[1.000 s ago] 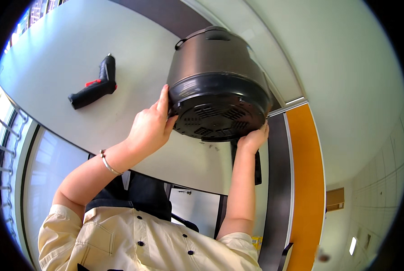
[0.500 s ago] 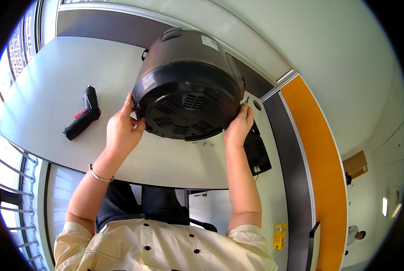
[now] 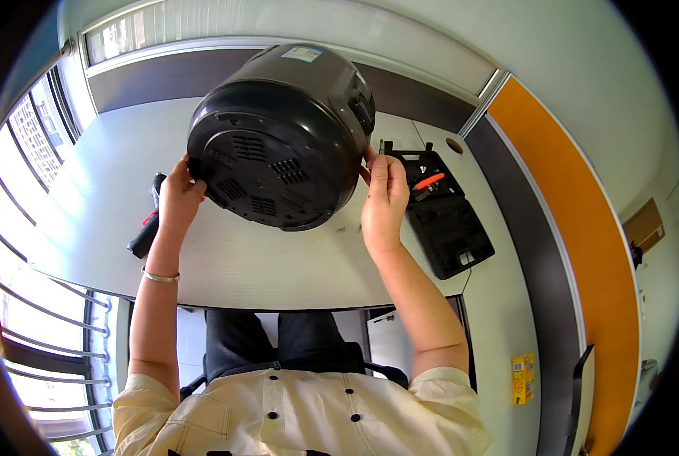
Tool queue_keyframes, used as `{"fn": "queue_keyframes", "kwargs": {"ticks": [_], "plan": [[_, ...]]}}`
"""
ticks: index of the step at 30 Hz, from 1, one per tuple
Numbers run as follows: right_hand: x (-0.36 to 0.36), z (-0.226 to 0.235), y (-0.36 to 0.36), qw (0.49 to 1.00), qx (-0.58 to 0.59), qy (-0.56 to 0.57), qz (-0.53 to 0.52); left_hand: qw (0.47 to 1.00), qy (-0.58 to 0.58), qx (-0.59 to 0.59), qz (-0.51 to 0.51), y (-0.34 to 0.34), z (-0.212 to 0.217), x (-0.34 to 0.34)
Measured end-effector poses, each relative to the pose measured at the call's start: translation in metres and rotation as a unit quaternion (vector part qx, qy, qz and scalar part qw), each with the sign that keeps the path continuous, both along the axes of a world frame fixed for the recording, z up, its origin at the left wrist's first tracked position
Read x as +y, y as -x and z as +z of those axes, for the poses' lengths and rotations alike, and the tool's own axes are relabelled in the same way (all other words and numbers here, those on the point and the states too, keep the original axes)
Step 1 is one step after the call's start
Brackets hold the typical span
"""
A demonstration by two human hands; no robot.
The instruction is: The person picks up and inspects several black handheld devices on a table, then walks to another table and uses a screwdriver to remove screws from the bottom of a large black appliance. The person removes the bottom cover and sets it aside.
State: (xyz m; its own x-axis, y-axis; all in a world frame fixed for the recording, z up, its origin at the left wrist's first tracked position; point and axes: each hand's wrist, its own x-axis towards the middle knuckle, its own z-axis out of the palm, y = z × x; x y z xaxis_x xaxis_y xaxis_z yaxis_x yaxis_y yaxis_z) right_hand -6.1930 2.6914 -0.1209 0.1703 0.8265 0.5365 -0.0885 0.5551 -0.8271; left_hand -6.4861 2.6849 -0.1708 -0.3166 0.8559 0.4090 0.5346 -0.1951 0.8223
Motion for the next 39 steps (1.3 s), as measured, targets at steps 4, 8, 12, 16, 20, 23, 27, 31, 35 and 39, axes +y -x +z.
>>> {"fn": "queue_keyframes", "kwargs": {"ticks": [4,8,12,16,20,23,27,31,35,39], "plan": [[-0.001,-0.001,0.003,0.997,-0.046,-0.06,0.003,1.0,0.005,-0.009,0.023,0.017,0.0,0.012],[0.013,0.003,0.003,0.98,-0.129,-0.141,-0.058,0.998,0.021,-0.017,0.057,0.021,-0.002,0.022],[0.024,0.011,0.011,0.962,-0.173,-0.196,-0.082,0.996,0.005,0.015,0.085,0.032,-0.013,0.028],[0.051,0.022,0.017,0.899,-0.209,-0.358,-0.145,0.995,0.045,-0.031,0.086,0.029,-0.009,0.03],[0.07,0.04,0.034,0.877,-0.2,-0.425,-0.098,0.992,0.069,-0.04,0.093,0.024,-0.006,0.027],[0.07,0.048,0.053,0.894,-0.164,-0.414,-0.048,0.988,-0.023,0.075,0.137,0.015,-0.011,0.017],[0.08,0.049,0.057,0.896,-0.169,-0.411,-0.009,0.941,-0.231,0.177,0.173,-0.042,0.002,-0.015],[0.078,0.053,0.065,0.909,-0.158,-0.385,0.024,0.936,-0.281,0.204,0.053,-0.088,0.008,-0.044],[0.081,0.054,0.068,0.908,-0.157,-0.387,0.02,0.935,-0.271,0.226,0.03,-0.111,0.004,-0.041],[0.081,0.055,0.069,0.909,-0.158,-0.385,0.018,0.929,-0.278,0.235,0.062,-0.12,0.004,-0.035]]}}
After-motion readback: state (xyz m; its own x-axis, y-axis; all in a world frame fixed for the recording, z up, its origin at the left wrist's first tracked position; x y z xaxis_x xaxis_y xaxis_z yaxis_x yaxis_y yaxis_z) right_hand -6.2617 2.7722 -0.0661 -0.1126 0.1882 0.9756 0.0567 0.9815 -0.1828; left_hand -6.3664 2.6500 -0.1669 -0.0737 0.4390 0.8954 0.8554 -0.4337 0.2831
